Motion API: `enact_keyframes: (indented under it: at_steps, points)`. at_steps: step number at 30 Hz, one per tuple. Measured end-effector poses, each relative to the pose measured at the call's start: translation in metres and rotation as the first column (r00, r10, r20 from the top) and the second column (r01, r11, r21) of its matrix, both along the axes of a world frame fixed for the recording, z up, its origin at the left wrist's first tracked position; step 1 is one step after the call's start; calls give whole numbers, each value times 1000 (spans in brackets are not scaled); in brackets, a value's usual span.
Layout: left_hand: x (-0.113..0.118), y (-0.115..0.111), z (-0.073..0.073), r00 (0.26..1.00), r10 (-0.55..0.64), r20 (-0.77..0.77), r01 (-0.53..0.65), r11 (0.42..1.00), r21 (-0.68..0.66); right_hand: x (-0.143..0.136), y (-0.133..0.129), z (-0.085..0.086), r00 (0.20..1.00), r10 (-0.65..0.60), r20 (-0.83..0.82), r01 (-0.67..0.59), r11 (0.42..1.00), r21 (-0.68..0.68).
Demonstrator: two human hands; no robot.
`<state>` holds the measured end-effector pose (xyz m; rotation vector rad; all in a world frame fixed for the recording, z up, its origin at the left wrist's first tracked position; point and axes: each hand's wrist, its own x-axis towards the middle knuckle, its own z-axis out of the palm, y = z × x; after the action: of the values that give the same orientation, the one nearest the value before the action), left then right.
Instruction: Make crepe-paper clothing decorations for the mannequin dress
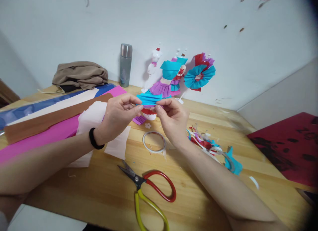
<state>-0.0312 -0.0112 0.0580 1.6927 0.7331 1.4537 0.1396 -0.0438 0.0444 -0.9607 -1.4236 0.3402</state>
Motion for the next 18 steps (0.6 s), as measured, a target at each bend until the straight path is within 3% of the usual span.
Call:
enact_keyframes:
  at_steps: [18]
  points:
    - [0, 7, -6, 999, 9, -42, -7, 998, 58, -1, 0, 0, 1000, -21, 17, 21, 999, 34]
